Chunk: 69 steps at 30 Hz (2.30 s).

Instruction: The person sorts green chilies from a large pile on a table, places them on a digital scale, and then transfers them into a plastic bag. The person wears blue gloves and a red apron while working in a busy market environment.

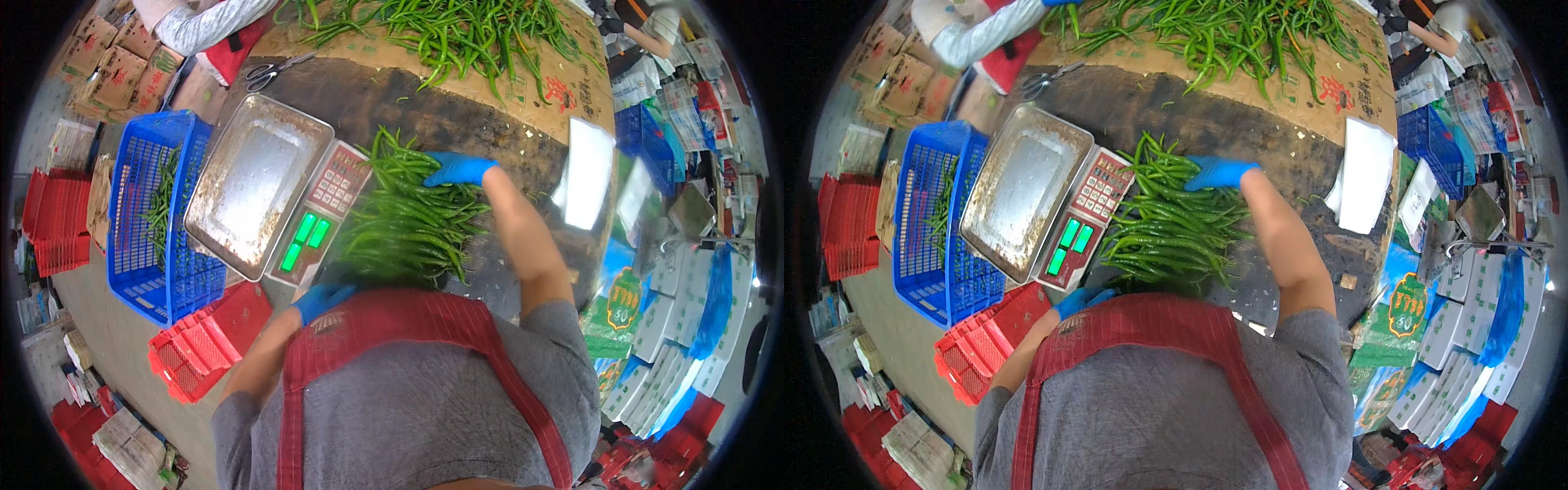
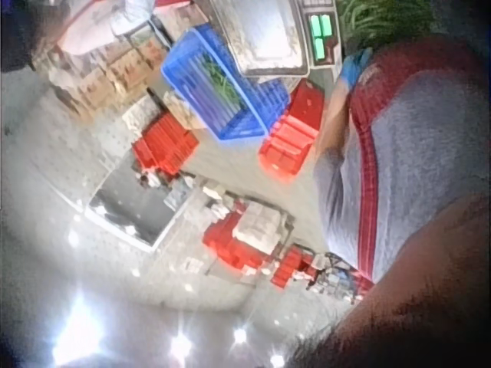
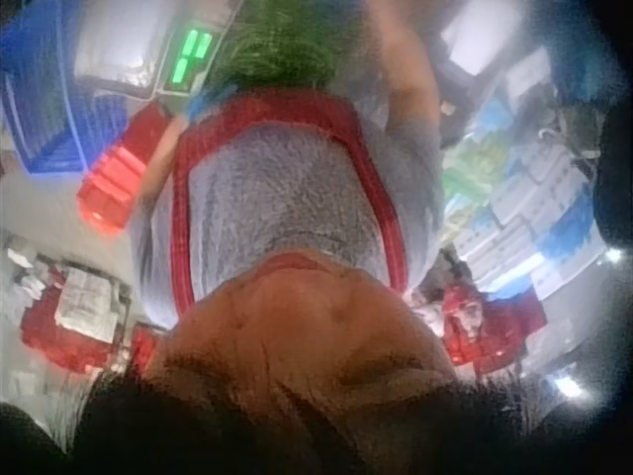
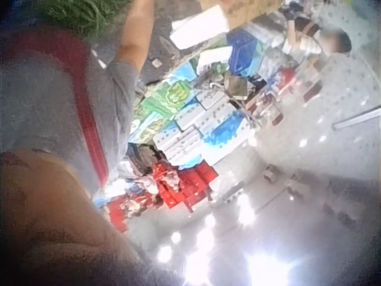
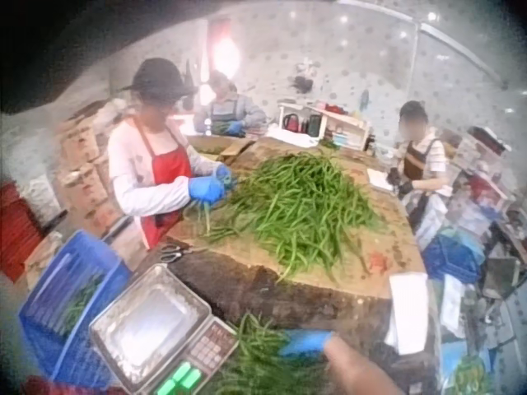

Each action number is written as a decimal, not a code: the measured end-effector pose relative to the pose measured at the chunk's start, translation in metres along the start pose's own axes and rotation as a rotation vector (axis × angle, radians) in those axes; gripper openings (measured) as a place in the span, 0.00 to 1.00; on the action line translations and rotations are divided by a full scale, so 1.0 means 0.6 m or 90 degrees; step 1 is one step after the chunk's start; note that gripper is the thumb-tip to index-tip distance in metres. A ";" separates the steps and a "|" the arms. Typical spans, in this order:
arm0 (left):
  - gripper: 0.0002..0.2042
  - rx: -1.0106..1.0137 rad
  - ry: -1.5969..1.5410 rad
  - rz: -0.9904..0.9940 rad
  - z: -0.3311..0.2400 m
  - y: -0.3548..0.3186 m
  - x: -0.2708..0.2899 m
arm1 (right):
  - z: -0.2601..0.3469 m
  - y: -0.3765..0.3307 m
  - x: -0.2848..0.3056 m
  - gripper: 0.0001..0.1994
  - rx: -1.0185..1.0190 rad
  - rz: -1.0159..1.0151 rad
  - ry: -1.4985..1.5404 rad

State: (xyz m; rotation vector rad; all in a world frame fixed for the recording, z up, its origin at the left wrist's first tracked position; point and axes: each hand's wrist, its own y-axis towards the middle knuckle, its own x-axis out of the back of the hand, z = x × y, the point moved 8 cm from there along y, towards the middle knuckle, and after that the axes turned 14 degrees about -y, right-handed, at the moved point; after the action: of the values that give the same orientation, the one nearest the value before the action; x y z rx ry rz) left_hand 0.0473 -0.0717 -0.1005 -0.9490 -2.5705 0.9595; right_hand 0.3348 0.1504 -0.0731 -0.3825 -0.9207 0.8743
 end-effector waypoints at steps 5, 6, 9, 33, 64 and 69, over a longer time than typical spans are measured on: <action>0.28 -0.056 -0.004 0.070 -0.119 0.021 -0.062 | 0.016 -0.026 -0.014 0.38 0.058 0.036 0.064; 0.28 -0.058 -0.068 0.084 -0.128 0.033 -0.084 | 0.016 -0.029 -0.019 0.38 0.075 0.039 0.064; 0.27 -0.140 -0.226 0.136 -0.064 0.108 -0.140 | -0.008 -0.029 -0.032 0.39 0.073 0.026 0.054; 0.12 -0.288 -0.656 -0.640 0.121 -0.147 0.126 | 0.178 -0.096 0.071 0.18 0.195 -0.484 -0.028; 0.16 -0.435 -0.824 -0.423 0.091 -0.059 0.388 | 0.172 0.141 -0.173 0.19 0.097 -0.489 0.591; 0.15 -0.441 -0.878 -0.403 0.088 -0.054 0.384 | 0.147 0.153 -0.164 0.20 0.075 -0.489 0.589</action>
State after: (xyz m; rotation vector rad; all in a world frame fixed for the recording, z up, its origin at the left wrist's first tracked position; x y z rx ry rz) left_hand -0.1663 0.0329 -0.1199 0.8978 -3.9762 0.5379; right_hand 0.1879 0.1225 -0.1323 -0.2498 -0.1019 -0.0086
